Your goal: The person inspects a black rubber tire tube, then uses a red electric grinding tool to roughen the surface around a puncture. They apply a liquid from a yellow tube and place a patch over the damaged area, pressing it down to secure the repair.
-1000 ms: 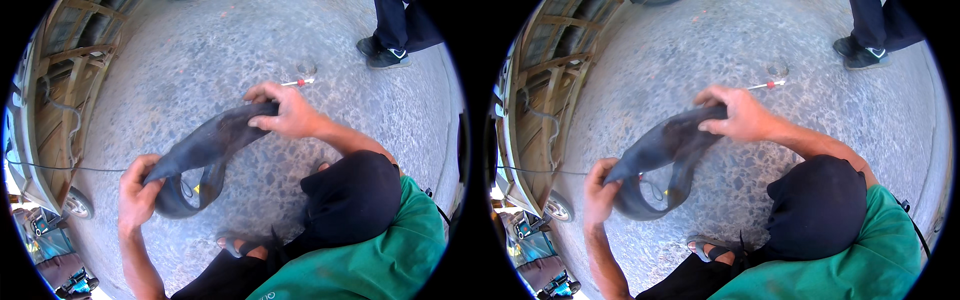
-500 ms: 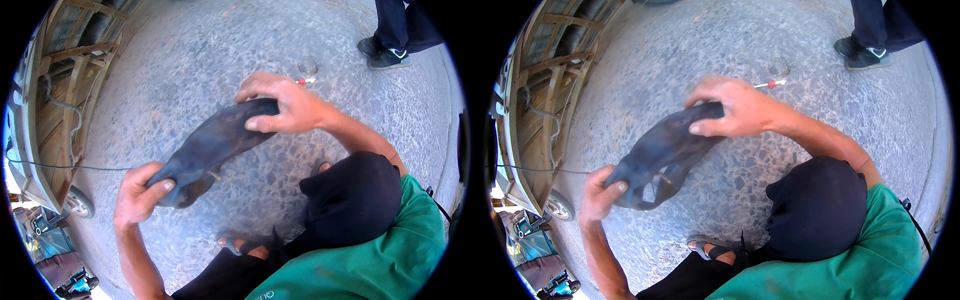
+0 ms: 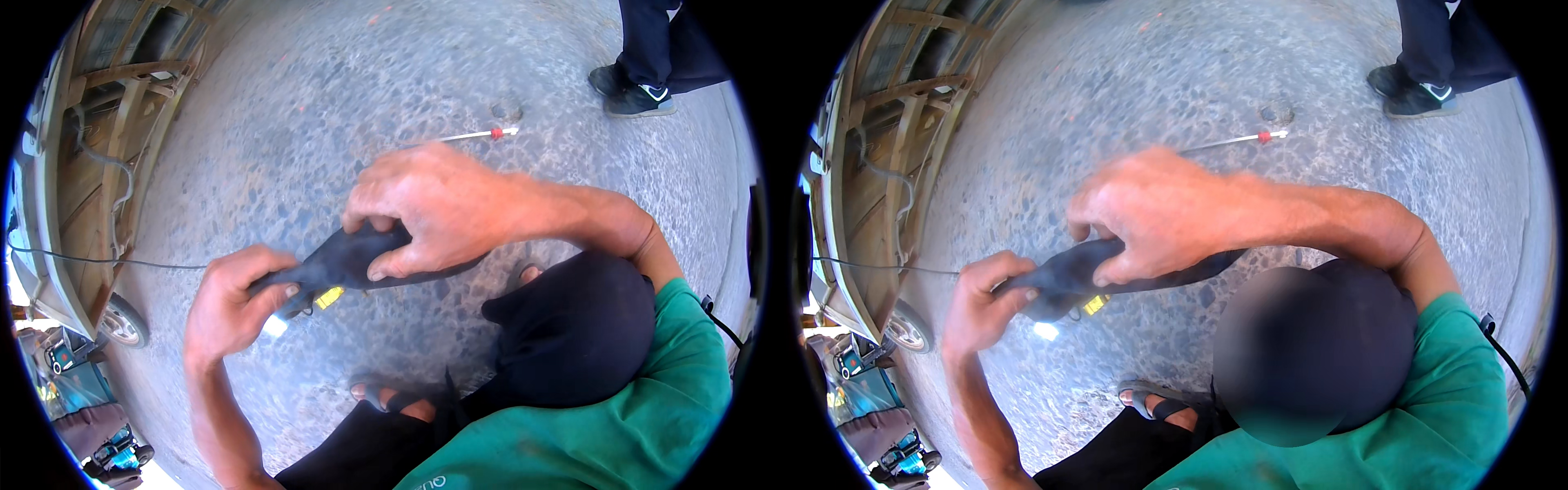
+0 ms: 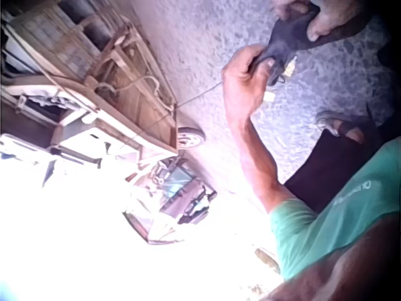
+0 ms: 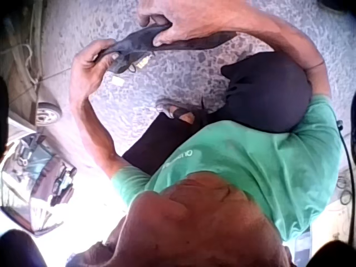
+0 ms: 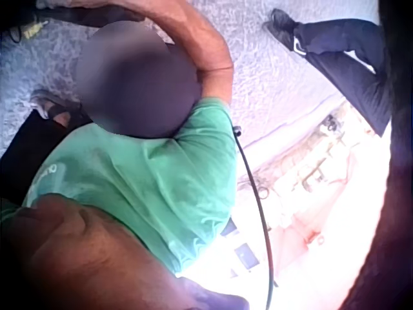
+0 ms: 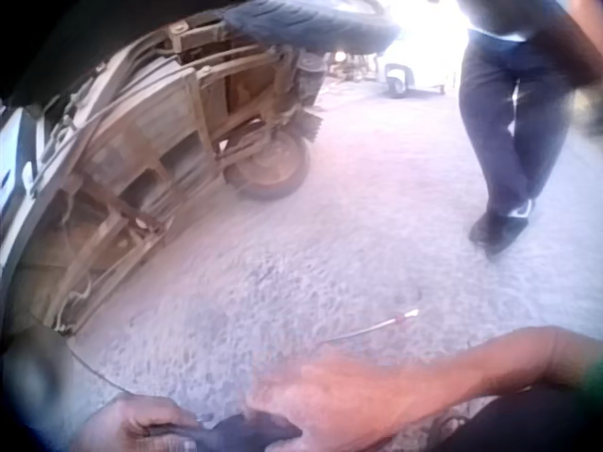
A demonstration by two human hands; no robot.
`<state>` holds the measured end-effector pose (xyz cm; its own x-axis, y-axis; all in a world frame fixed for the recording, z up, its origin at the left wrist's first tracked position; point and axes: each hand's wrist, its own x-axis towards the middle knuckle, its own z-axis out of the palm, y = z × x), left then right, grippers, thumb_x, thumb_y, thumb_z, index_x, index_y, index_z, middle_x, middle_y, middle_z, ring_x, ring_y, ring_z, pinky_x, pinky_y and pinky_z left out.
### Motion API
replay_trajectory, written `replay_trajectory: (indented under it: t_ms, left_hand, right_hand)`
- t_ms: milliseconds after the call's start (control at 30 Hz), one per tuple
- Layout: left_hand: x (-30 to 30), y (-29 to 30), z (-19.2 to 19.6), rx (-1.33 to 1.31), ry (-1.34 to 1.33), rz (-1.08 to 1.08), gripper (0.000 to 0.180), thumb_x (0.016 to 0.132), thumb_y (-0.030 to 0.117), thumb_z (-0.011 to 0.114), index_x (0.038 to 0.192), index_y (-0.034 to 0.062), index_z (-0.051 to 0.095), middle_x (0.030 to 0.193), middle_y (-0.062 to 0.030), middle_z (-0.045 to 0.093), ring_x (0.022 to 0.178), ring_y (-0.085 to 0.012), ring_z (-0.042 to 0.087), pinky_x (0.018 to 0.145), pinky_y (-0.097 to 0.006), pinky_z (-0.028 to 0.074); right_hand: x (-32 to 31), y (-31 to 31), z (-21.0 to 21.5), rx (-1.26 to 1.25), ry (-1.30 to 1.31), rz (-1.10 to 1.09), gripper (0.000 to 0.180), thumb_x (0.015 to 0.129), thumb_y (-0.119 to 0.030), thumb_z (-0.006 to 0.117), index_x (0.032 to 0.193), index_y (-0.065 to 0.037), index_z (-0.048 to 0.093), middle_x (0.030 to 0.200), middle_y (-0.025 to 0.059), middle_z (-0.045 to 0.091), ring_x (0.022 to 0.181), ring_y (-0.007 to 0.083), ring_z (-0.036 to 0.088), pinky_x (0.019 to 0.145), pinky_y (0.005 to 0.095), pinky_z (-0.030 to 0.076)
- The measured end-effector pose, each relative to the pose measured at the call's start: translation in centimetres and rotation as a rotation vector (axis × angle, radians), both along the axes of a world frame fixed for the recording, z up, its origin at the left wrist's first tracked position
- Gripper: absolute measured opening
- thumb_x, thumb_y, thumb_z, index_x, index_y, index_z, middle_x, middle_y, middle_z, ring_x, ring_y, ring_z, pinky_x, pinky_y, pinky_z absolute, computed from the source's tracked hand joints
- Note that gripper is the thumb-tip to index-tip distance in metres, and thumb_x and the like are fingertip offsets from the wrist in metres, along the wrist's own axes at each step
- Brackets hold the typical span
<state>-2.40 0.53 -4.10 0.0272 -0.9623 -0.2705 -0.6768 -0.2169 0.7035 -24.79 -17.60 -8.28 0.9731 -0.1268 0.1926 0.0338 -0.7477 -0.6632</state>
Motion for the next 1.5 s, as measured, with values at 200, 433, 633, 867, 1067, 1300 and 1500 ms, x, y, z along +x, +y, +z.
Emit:
replay_trajectory:
  t_ms: [200, 433, 633, 867, 1067, 1300, 1500]
  left_hand:
    - [0.3, -1.3, -1.3, -0.128, -0.015, 0.142, 0.030, 0.072, -0.004, 0.076, 0.101, 0.0019, 0.071, 0.082, -0.0088, 0.066, 0.074, -0.0216, 0.064, 0.068, -0.033, 0.051]
    - [-1.7, -4.3, -4.3, -0.452, -0.362, 0.213, 0.040, 0.074, 0.009, 0.081, 0.111, 0.0022, 0.068, 0.108, -0.0130, 0.066, 0.100, -0.0276, 0.066, 0.087, -0.036, 0.052]
    - [-3.3, -4.1, -7.9, -0.650, -0.410, 0.521, 0.025, 0.083, 0.010, 0.080, 0.103, 0.0013, 0.067, 0.105, -0.0120, 0.066, 0.094, -0.0230, 0.063, 0.081, -0.035, 0.052]
    - [-7.4, -3.8, -9.2, -0.041, 0.437, 0.762, 0.031, 0.098, 0.030, 0.068, 0.086, 0.0017, 0.068, 0.080, -0.0057, 0.066, 0.067, -0.0138, 0.057, 0.063, -0.029, 0.045]
    - [-8.9, -4.9, -10.6, -0.023, 0.990, 0.822, 0.031, 0.100, 0.032, 0.064, 0.087, 0.0042, 0.066, 0.075, -0.0047, 0.064, 0.067, -0.0138, 0.057, 0.065, -0.028, 0.045]
    - [-8.0, -4.5, -9.8, -0.127, 0.858, 0.757, 0.019, 0.095, 0.017, 0.070, 0.082, 0.0046, 0.064, 0.075, -0.0035, 0.064, 0.067, -0.0107, 0.054, 0.064, -0.025, 0.043]
    - [-6.4, -3.5, -7.1, -0.148, 0.771, 0.641, 0.014, 0.092, 0.013, 0.069, 0.083, 0.0019, 0.066, 0.076, -0.0063, 0.066, 0.068, -0.0105, 0.055, 0.064, -0.025, 0.043]
  right_hand:
    - [0.2, 0.8, 1.1, 0.388, 0.420, 0.065, 0.050, 0.073, -0.020, 0.081, 0.115, 0.004, 0.068, 0.080, 0.0132, 0.073, 0.071, 0.0245, 0.070, 0.065, 0.0367, 0.054]
    - [-0.8, 0.3, 0.1, 0.694, 0.462, -0.008, 0.062, 0.079, -0.020, 0.081, 0.130, 0.007, 0.059, 0.086, 0.0078, 0.070, 0.077, 0.0140, 0.065, 0.068, 0.0296, 0.050]
    - [-2.8, -1.8, -2.9, 0.901, 0.382, -0.122, 0.062, 0.083, -0.018, 0.080, 0.135, 0.007, 0.057, 0.100, 0.0114, 0.072, 0.091, 0.0184, 0.068, 0.085, 0.0316, 0.054]
    - [-2.9, -2.2, -3.1, 0.840, 0.361, -0.179, 0.062, 0.081, -0.023, 0.081, 0.132, 0.006, 0.059, 0.088, 0.0065, 0.068, 0.081, 0.0162, 0.063, 0.076, 0.0298, 0.051]
    - [-3.1, -1.6, -2.8, 0.754, 0.347, -0.188, 0.061, 0.079, -0.026, 0.082, 0.127, 0.007, 0.061, 0.078, 0.0028, 0.063, 0.071, 0.0131, 0.058, 0.065, 0.0283, 0.047]
    - [-3.2, -1.8, -1.4, 0.684, 0.335, -0.133, 0.057, 0.080, -0.025, 0.080, 0.124, 0.007, 0.062, 0.077, 0.0034, 0.063, 0.068, 0.0128, 0.059, 0.061, 0.0277, 0.046]
    - [-2.7, -1.7, -0.8, 0.810, 0.350, -0.067, 0.053, 0.081, -0.017, 0.080, 0.124, 0.007, 0.062, 0.077, 0.0014, 0.061, 0.070, 0.0116, 0.059, 0.068, 0.0270, 0.050]
